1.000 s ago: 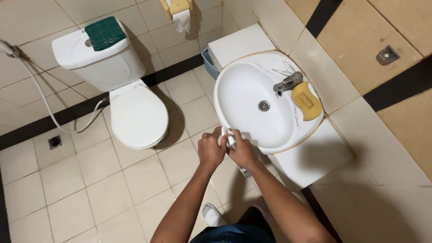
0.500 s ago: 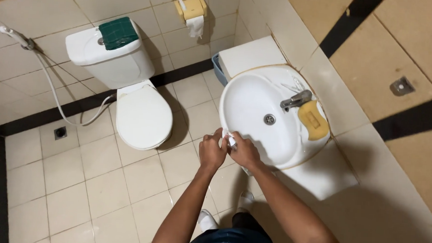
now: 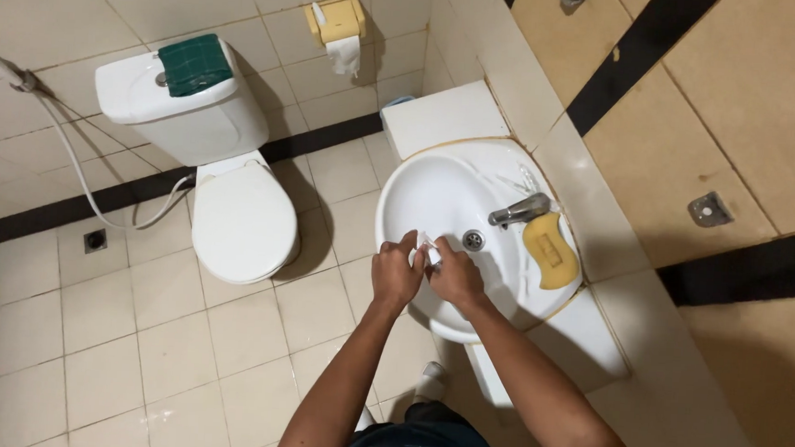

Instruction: The person places a green cloth on the toilet tank, then uses a white tissue to wipe the sink area. They pick up a yellow sponge and scrub the sink basin and surrounding counter surfaces. The person then returns the sponge to the sink and continues wiping the counter with the tissue.

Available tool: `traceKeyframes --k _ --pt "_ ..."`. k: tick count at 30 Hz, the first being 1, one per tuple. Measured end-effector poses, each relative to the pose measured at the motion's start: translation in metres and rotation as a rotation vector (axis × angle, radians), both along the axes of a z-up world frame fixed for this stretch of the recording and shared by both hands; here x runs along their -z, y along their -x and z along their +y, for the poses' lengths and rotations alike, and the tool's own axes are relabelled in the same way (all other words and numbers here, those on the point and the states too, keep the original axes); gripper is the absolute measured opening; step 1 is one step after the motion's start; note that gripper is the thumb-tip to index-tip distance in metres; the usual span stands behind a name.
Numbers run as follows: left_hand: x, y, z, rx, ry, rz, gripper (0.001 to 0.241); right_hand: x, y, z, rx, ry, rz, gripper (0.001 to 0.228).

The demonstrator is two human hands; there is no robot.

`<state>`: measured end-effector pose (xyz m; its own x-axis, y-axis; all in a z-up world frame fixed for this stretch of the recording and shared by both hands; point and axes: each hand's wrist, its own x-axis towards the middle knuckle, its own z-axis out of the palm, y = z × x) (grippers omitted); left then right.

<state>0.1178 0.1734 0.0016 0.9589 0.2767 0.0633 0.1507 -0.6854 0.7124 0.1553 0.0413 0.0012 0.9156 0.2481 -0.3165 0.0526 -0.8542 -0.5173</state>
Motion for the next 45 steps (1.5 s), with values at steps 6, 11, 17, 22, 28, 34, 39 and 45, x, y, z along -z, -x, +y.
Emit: traceKeyframes --k 6,11,17,22,28,34,39,45 --pt "0.002 -0.023 -0.028 0.025 -0.025 -0.005 0.037 0.018 -0.018 -0.028 0.02 -0.027 -0.116 0.037" --pt "0.009 -0.037 -0.042 0.044 -0.002 -0.039 0.039 0.004 -0.026 -0.04 0.083 -0.038 -0.07 0.047" --pt "-0.018 -0.043 -0.052 0.046 0.064 0.044 0.041 0.015 -0.031 -0.05 0.095 -0.034 -0.108 0.047" --pt "-0.01 -0.038 -0.045 0.036 0.046 0.03 0.041 0.025 -0.036 -0.044 0.041 -0.026 -0.165 0.037" --pt "-0.005 -0.027 -0.006 -0.084 0.029 0.054 0.048 0.01 -0.037 0.0 -0.065 -0.019 -0.052 0.039" --pt "0.002 -0.018 0.059 -0.262 0.151 -0.024 0.046 -0.005 -0.043 0.078 -0.199 -0.097 -0.03 0.053" --pt "-0.015 -0.02 0.138 -0.37 0.261 -0.179 0.042 0.0 -0.064 0.165 -0.352 -0.179 -0.043 0.061" --pt "-0.02 -0.034 0.25 -0.423 0.32 -0.324 0.039 0.053 -0.097 0.282 -0.506 -0.537 -0.139 0.085"
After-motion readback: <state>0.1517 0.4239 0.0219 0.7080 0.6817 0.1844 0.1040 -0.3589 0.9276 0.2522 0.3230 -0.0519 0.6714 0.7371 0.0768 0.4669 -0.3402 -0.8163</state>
